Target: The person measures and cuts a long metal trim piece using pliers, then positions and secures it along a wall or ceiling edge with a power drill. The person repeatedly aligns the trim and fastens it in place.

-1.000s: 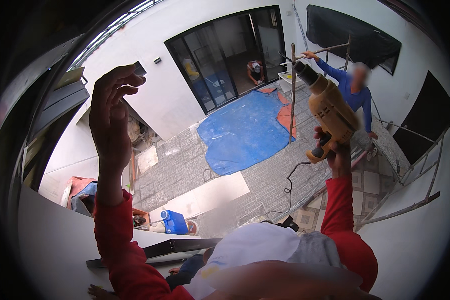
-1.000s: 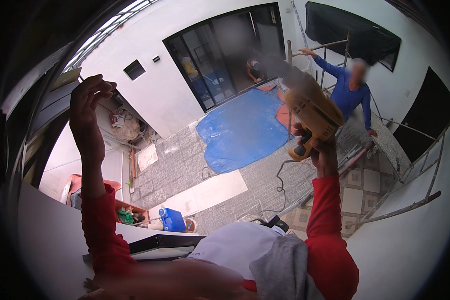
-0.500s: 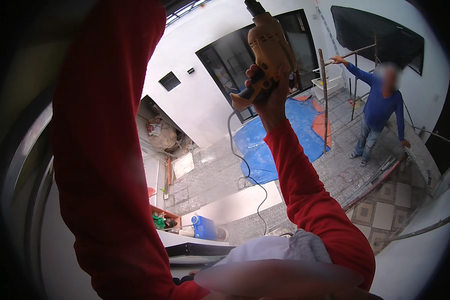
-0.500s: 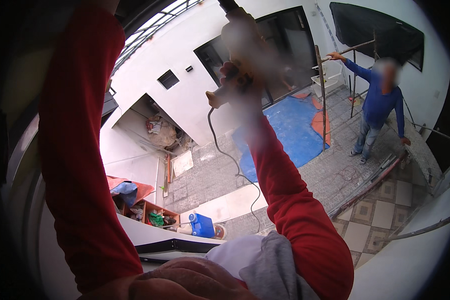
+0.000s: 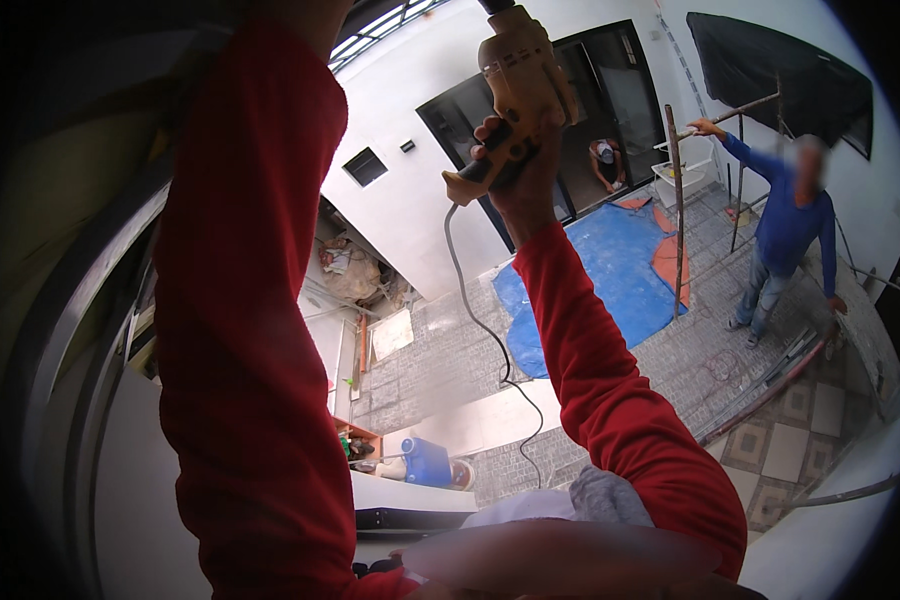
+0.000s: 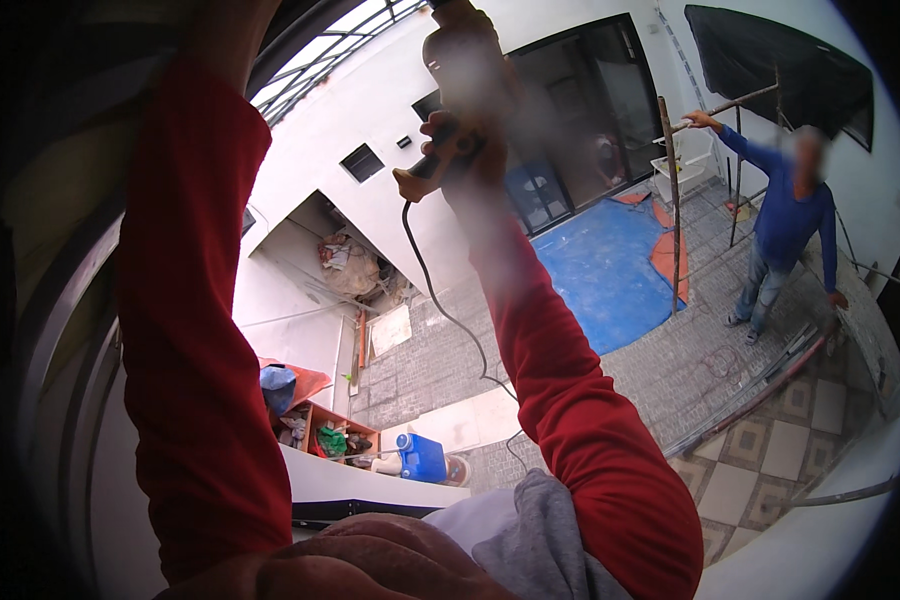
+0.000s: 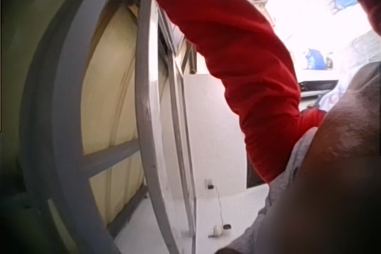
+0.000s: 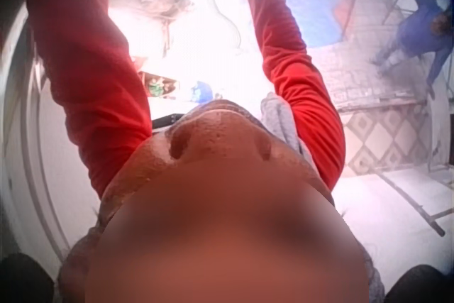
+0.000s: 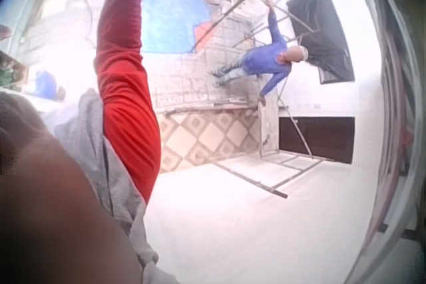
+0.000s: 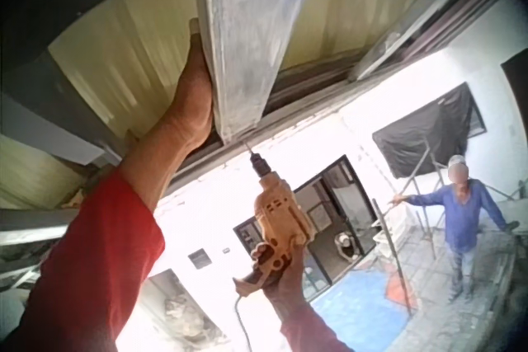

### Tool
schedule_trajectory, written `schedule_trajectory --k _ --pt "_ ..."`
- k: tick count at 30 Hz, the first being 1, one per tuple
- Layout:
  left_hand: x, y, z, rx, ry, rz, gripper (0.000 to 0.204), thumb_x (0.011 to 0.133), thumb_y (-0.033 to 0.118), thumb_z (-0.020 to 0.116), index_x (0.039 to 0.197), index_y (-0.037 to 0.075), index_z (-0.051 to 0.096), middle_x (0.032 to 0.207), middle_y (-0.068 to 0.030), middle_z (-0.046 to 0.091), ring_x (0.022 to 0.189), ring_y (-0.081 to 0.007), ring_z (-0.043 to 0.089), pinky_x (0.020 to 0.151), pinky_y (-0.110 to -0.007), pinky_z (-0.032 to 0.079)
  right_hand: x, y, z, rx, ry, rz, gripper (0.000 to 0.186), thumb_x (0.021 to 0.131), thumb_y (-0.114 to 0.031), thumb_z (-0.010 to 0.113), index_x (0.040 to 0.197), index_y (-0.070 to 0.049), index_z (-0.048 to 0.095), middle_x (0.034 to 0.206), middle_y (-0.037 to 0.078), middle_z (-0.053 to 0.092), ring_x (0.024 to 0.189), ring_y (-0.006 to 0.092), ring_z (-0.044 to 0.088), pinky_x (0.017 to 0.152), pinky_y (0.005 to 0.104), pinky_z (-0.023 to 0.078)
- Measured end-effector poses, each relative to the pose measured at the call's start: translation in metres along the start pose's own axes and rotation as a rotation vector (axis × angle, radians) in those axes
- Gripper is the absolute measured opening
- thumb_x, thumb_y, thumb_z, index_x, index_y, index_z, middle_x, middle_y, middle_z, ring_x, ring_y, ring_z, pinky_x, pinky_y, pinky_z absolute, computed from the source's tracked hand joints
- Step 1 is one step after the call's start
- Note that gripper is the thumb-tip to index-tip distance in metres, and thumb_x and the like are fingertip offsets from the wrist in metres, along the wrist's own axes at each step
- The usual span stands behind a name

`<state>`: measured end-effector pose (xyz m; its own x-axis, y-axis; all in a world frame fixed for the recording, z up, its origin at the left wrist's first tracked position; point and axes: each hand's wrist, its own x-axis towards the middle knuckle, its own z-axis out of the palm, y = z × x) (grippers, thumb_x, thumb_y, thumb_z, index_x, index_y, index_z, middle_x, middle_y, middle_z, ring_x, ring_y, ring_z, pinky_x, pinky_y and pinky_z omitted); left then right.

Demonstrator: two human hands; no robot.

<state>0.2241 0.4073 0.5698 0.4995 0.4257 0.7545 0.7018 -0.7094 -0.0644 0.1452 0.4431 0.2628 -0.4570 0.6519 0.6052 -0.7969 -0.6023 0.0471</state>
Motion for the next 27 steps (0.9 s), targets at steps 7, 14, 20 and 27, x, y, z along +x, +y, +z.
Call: schedule_trajectory --k 7,14,20,27 --pt "-0.018 0.006 0.011 0.033 0.102 0.011 0.094 0.097 0.076 0.034 0.157 0.004 0.031 0.157 -0.0175 0.04 0.141 -0.0284 0.043 0.114 -0.041 0.037 0.008 0.009 -0.007 0.013 -0.034 -0.007 0.07 0.098 -0.07 0.05 0.128 -0.007 0.055 0.092 0.01 0.069 0.084 0.0229 0.069 0.065 0.036 0.056" --pt "-0.03 0.002 0.013 0.089 0.135 0.058 0.092 0.093 0.074 0.05 0.148 0.0 0.044 0.143 -0.0201 0.053 0.13 -0.0279 0.054 0.107 -0.039 0.044 0.011 0.013 -0.003 0.061 -0.023 -0.011 0.07 0.098 -0.07 0.051 0.128 -0.007 0.055 0.093 0.01 0.069 0.085 0.0234 0.07 0.067 0.0367 0.057" --pt "-0.027 -0.009 0.01 0.198 0.113 0.072 0.078 0.087 0.061 0.075 0.13 -0.002 0.062 0.12 -0.0183 0.069 0.108 -0.0249 0.068 0.092 -0.037 0.055 0.007 0.009 0.004 0.06 0.078 0.023 0.071 0.097 -0.07 0.052 0.126 -0.006 0.054 0.088 0.007 0.066 0.08 0.0219 0.067 0.067 0.0352 0.056" --pt "-0.023 -0.014 0.02 0.175 0.232 -0.057 0.049 0.079 0.037 0.091 0.107 0.0 0.074 0.096 -0.0113 0.076 0.086 -0.0175 0.074 0.077 -0.033 0.059 0.017 0.018 -0.014 0.267 -0.101 0.071 0.068 0.096 -0.072 0.053 0.113 -0.006 0.056 0.076 0.001 0.057 0.068 0.0145 0.059 0.064 0.0331 0.052"
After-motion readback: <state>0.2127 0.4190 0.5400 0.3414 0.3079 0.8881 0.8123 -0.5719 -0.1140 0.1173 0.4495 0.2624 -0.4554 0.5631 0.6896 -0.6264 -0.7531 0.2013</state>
